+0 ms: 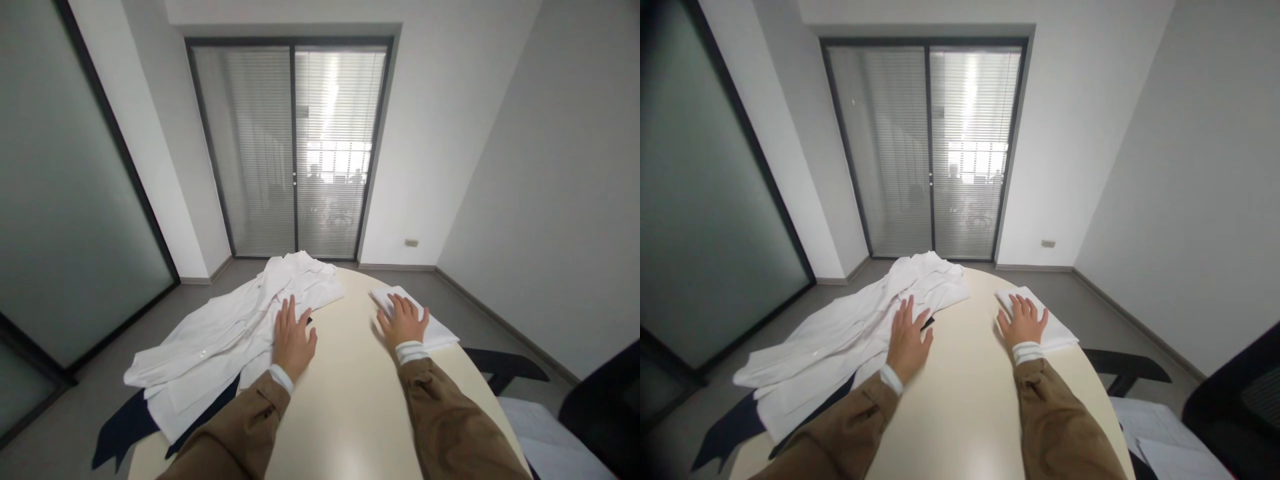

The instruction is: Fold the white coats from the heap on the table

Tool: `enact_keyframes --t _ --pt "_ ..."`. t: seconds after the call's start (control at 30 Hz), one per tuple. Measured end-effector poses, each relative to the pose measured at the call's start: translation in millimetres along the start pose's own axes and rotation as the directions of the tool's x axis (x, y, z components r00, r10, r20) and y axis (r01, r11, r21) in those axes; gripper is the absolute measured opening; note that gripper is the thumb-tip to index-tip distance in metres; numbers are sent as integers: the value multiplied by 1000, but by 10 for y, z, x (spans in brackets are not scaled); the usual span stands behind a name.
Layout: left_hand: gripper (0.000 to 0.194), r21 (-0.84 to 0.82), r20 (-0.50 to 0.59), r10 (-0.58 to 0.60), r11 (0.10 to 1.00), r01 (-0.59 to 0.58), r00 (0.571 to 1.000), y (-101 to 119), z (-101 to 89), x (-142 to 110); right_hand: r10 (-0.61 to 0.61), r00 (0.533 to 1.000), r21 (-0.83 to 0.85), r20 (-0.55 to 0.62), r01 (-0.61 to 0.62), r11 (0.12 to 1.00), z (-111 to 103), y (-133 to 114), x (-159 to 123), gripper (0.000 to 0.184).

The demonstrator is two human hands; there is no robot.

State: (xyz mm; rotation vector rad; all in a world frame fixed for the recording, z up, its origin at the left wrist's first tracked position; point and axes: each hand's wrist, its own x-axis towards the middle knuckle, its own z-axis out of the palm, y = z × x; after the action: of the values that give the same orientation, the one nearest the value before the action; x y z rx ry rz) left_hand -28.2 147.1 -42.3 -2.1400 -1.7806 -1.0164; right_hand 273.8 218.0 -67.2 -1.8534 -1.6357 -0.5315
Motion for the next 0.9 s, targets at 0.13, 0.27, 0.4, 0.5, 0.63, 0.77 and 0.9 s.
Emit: enact_keyframes --t 0.13,0.27,0.4,0.5,0.63,0.77,0.9 --pt "43 149 -1 -263 954 260 965 -390 -295 279 -41 999 63 24 39 997 -61 -136 -156 49" --pt "39 154 97 -306 945 289 947 -669 -355 356 3 993 101 120 -15 995 -38 -167 -222 49" --pt "44 89 -34 -213 972 216 976 -615 -359 366 -5 977 120 213 -21 993 -74 -219 -234 48" --pt "47 32 -168 -122 991 129 978 -479 -422 376 -45 968 143 248 9 990 -109 -292 -259 49" --pt "46 -72 -222 66 994 -84 973 -207 -566 345 -141 955 239 262 78 968 -128 -375 -312 51" --pt "45 -230 -194 201 942 -244 960 225 -653 192 -275 924 393 264 158 906 -202 -494 -380 68" --pt "46 -380 12 213 905 -193 977 596 -547 -66 -345 879 444 328 179 878 -297 -658 -480 76"
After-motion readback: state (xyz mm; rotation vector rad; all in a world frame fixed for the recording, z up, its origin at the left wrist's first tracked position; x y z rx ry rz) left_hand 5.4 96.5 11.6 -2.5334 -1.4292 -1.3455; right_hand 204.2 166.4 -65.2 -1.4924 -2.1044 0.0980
